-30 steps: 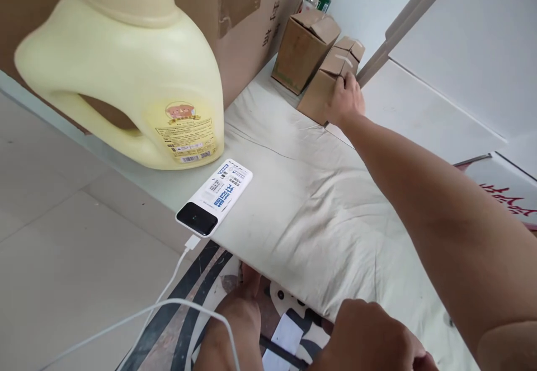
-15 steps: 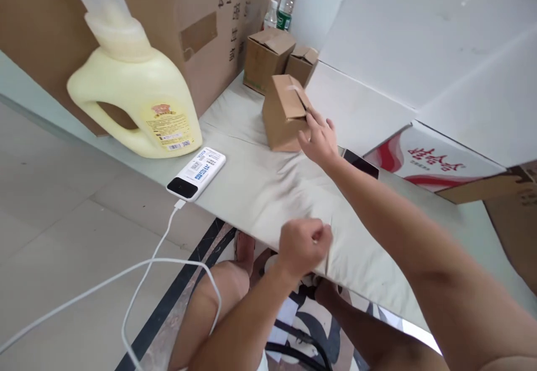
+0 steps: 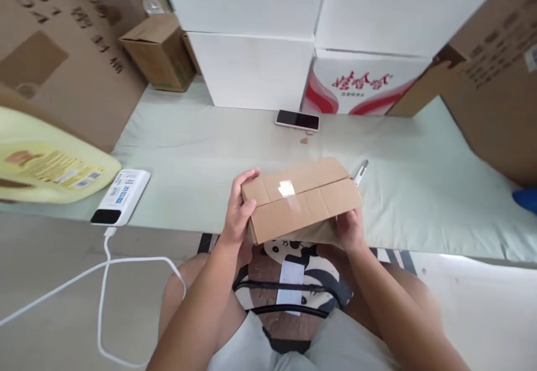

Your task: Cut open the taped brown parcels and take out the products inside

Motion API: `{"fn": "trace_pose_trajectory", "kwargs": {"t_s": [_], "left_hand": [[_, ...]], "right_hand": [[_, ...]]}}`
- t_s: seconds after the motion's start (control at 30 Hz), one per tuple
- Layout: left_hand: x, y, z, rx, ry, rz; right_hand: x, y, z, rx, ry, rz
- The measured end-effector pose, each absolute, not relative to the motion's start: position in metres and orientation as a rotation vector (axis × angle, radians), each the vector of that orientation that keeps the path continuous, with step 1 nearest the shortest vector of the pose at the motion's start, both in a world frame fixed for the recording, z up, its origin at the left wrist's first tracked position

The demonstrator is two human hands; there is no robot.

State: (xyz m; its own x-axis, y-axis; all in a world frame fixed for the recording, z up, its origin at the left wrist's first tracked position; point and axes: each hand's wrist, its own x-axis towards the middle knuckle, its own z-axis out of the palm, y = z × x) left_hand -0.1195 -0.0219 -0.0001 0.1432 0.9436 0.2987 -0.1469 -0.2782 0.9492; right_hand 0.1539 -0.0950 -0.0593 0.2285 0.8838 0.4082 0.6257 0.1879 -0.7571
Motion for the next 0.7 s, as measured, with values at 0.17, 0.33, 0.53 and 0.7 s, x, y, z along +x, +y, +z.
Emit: {"fn": "trace_pose_trajectory", "kwargs": {"t_s": [0.17,0.33,0.53,0.7], "left_hand": [[-0.101,-0.017,-0.005,1.377,0.792,1.492],[-0.092,-0.008,-0.001,1.351,0.907,1.471],[-0.088,-0.015,0.006,1.305,0.929,1.473],[-0.089,-0.019,0.010,1.303,0.918,1.411]], "right_hand": [[0.174,-0.087,-0.048,-1.417,-1.431,0.494],[0.213,-0.076,-0.026,-1.726,-1.462,0.333],[0.219,-0.070,-0.026,-2.221,-1.561,0.205],[0.220,-0.076,-0.016,-2.182,-1.336,0.430]]}}
